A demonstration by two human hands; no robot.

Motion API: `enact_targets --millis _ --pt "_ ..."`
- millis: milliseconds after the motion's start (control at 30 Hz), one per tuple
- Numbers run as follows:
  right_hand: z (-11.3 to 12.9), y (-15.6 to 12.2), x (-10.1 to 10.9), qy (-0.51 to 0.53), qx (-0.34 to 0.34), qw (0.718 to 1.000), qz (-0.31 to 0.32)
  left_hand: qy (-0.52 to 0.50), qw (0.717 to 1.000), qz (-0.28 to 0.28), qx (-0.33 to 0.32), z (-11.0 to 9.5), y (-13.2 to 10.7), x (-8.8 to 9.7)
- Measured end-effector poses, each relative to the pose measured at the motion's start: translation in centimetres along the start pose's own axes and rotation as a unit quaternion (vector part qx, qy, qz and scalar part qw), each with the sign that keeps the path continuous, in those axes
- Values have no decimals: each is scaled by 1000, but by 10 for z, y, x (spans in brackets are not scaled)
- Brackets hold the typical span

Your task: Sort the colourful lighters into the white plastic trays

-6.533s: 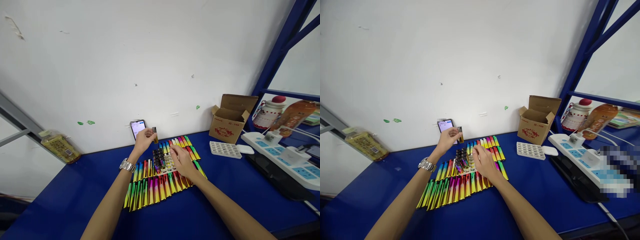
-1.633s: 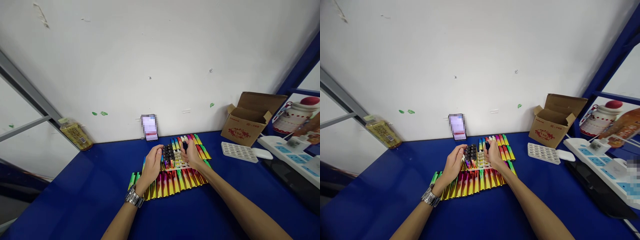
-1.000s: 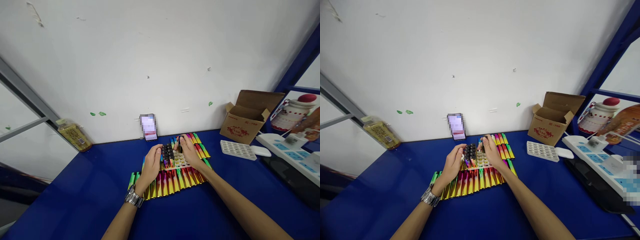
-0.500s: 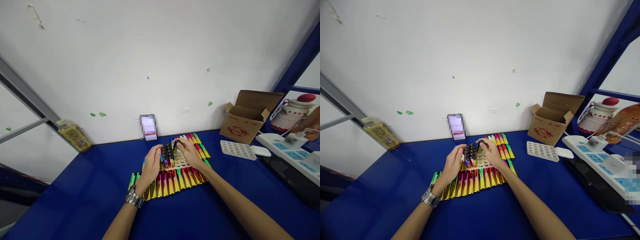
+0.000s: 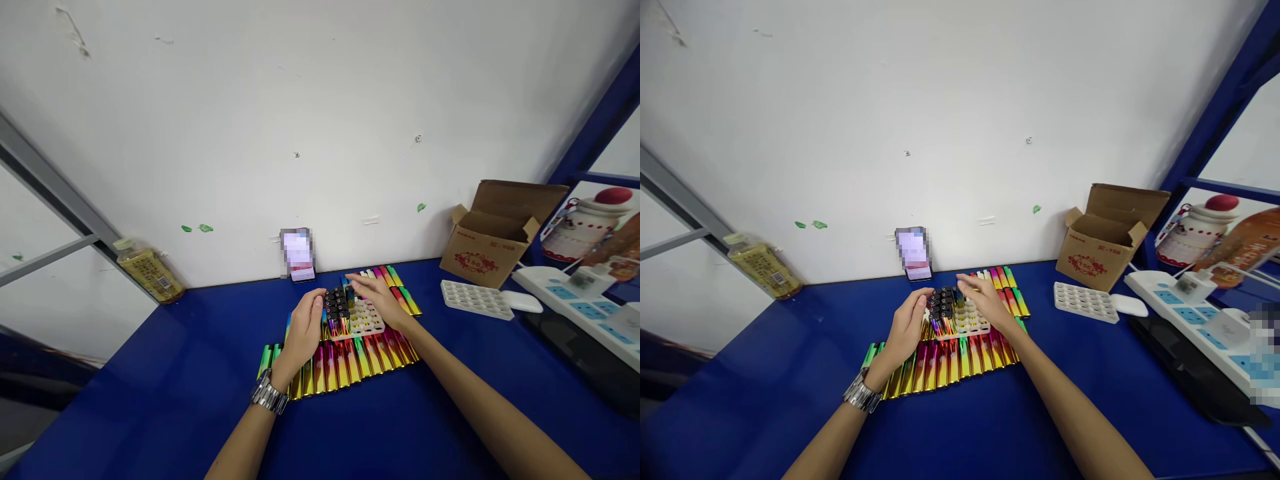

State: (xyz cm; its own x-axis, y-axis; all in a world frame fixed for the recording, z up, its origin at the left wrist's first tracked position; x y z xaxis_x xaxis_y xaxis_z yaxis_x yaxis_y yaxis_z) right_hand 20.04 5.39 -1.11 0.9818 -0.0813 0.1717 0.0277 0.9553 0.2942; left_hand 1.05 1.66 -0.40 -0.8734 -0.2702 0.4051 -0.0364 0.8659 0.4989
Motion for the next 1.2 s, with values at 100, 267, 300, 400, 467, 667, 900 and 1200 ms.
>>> enact_targets --millis 100,267,300,400,467,667,900,1200 --pt "-1 15 2 -107 8 993 -53 2 1000 1 2 0 0 0" --pt "-9 48 -12 -385 45 921 39 2 1000 3 2 -1 0 1" --pt "-12 54 -15 -397 45 916 38 2 1000 4 1 -1 0 1" --pt "-18 68 -26 -415 44 908 27 -1 1000 4 -4 -1 0 1" --pt "-22 74 -33 -417 45 907 29 -4 1000 3 -6 -1 0 1" --pt "-21 77 -39 -379 51 924 31 -3 1000 4 -4 0 0 1" --pt "5 48 -11 -126 89 981 -115 2 1000 1 -2 -1 0 1" --pt "10 4 -2 184 -50 968 -161 1 1000 0 -1 1 0 0"
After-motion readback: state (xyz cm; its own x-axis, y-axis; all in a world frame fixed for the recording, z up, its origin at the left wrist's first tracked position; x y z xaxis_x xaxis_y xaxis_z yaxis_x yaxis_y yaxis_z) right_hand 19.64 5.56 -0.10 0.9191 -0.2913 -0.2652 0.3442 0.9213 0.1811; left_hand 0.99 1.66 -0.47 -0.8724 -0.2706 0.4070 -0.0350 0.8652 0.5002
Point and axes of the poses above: each hand's wrist, its own y-axis towards the middle knuckle, its own x-axis out of the back of the hand, z = x × y, the point moved 2 cm from there along y, towards the middle knuckle, and after that the axes turned 12 degrees about -z, right-handed, at the moved point
